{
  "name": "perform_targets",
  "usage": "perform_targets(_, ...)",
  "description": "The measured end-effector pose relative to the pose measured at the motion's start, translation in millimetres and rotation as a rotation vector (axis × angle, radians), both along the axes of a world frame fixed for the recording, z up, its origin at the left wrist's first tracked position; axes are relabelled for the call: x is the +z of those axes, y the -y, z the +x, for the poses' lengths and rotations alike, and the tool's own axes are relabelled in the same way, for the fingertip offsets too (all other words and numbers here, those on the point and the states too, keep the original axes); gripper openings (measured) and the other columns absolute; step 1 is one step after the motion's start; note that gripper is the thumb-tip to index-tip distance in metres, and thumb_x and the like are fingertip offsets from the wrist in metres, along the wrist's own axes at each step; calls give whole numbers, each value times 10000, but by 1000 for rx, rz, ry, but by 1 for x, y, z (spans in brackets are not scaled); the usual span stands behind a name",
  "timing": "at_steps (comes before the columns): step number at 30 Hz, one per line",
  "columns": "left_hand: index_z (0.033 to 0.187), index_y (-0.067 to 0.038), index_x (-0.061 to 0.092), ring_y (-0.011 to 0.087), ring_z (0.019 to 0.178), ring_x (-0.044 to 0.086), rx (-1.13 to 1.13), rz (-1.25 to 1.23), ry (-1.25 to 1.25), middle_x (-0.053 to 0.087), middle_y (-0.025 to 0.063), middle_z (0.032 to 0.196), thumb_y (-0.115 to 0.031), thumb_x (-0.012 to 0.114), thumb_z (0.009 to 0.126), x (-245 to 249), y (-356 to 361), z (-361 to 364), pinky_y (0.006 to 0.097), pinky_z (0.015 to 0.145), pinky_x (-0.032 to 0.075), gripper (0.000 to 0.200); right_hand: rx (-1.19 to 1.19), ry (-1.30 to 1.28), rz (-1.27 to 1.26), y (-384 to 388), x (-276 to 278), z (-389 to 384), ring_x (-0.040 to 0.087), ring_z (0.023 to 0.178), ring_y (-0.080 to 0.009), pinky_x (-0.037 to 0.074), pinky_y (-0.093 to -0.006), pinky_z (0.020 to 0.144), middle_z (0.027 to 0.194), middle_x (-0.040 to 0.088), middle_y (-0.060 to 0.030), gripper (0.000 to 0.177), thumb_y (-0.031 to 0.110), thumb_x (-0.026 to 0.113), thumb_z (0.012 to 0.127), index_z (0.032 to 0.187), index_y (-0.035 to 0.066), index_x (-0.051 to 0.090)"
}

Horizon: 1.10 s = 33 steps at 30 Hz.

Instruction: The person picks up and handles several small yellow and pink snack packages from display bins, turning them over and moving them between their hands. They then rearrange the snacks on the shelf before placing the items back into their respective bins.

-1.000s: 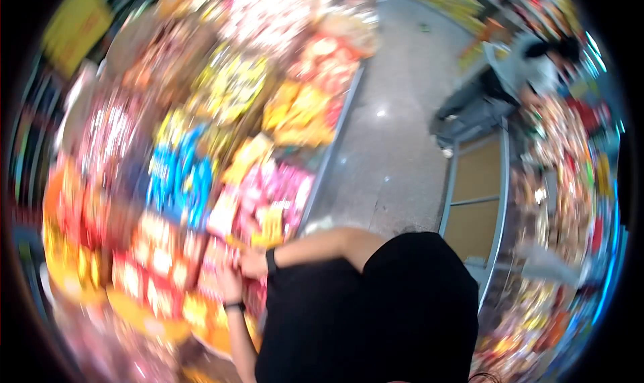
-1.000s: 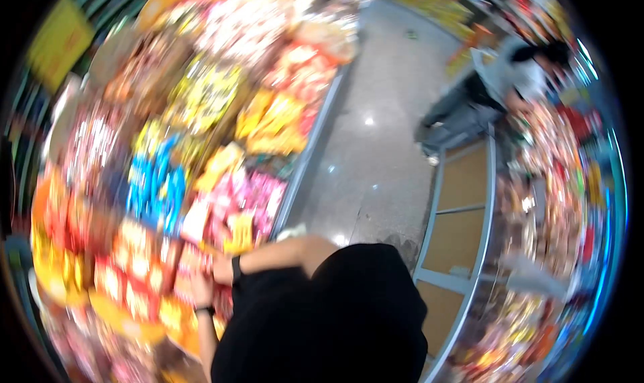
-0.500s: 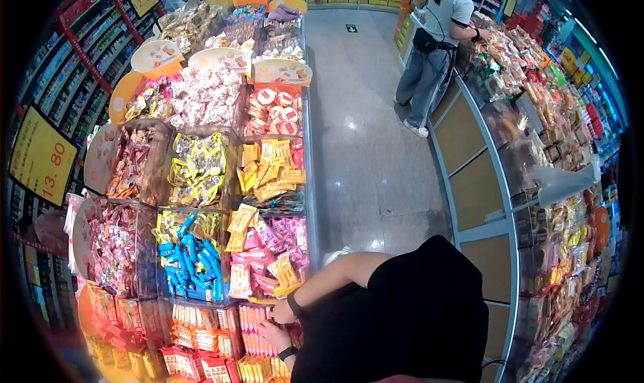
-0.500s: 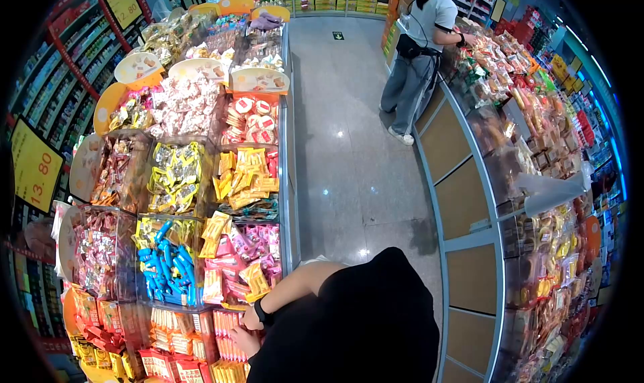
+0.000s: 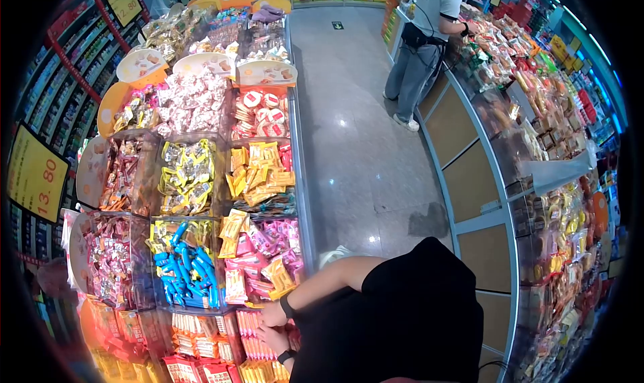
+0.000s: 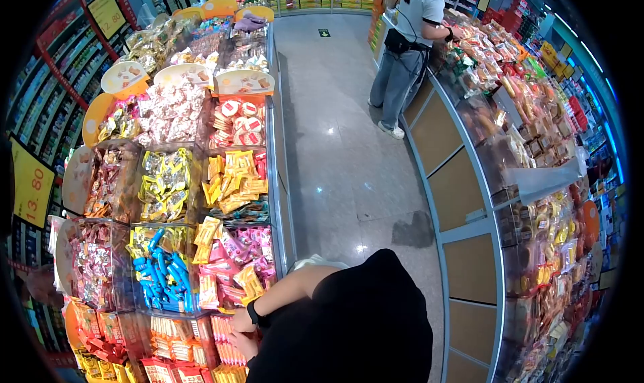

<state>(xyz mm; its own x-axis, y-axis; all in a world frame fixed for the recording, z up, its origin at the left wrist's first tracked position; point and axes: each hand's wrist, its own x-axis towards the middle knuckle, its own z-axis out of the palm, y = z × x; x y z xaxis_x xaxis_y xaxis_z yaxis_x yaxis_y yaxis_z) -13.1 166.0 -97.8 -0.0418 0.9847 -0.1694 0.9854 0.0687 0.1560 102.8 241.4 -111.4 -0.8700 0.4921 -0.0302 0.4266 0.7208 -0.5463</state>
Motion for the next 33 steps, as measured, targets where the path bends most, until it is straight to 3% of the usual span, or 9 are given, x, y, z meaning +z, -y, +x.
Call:
perform_targets(2, 1015, -44, 398, 336, 1012, 437, -13, -2, -10, 413, 140, 1009, -336, 700, 660, -2, -2, -3, 473, 787, 377, 550, -26, 34, 84, 4, -12, -2, 571, 836, -291, 465, -412, 668, 917, 554, -126, 228, 242, 579, 707, 832, 56, 618)
perform_targets(5, 971, -48, 398, 329, 1014, 434, -5, -49, -36, 414, 133, 1004, -359, 725, 640, -7, -5, -6, 469, 782, 375, 559, -176, -206, 349, 12, -27, 0, 549, 773, -223, 458, -359, 597, 860, 534, -85, 145, 236, 536, 746, 797, 108, 584)
perform_targets(8, 971, -47, 401, 327, 1022, 427, -5, -46, -14, 415, 132, 1000, -348, 729, 637, -10, -5, -8, 469, 787, 369, 557, -136, -221, 370, 11, -25, 5, 535, 780, -223, 462, -330, 558, 868, 507, -92, 140, 172, 522, 741, 834, 70, 502)
perform_targets(18, 996, -45, 415, 334, 1037, 414, -3, -67, 55, 409, 136, 1029, -159, 704, 652, 7, -7, -1, 495, 804, 357, 464, -77, -229, 284, 6, -24, 12, 552, 710, -239, 457, -354, 509, 898, 497, -104, 205, 214, 541, 748, 896, 84, 483)
perform_targets(22, 994, -47, 423, 338, 1034, 414, 6, -100, 99, 406, 138, 1030, -159, 703, 656, 9, -9, -2, 508, 813, 347, 452, -72, -224, 250, 6, -21, 12, 554, 711, -243, 460, -362, 514, 894, 495, -105, 203, 210, 545, 745, 893, 86, 483)
perform_targets(24, 992, -52, 430, 343, 1033, 412, 10, -96, 92, 405, 140, 1028, -155, 695, 663, 7, -8, -2, 519, 816, 339, 435, -71, -200, 223, 5, -23, 11, 559, 762, -260, 471, -390, 539, 931, 497, -122, 274, 300, 587, 731, 910, 106, 513)
perform_targets(31, 994, -54, 434, 356, 1035, 404, 28, -116, 115, 400, 150, 1033, -174, 684, 676, -3, -9, -7, 535, 813, 329, 422, -93, -288, 199, 7, -29, 9, 556, 750, -259, 477, -388, 540, 905, 485, -121, 247, 283, 568, 748, 917, 110, 519)
perform_targets(33, 979, -53, 441, 362, 1036, 400, 40, -123, 133, 397, 155, 1032, -248, 686, 695, -8, -10, -10, 537, 826, 315, 423, -114, -254, 212, 10, -27, 10, 557, 741, -250, 479, -373, 527, 901, 481, -120, 204, 256, 536, 768, 903, 104, 513)
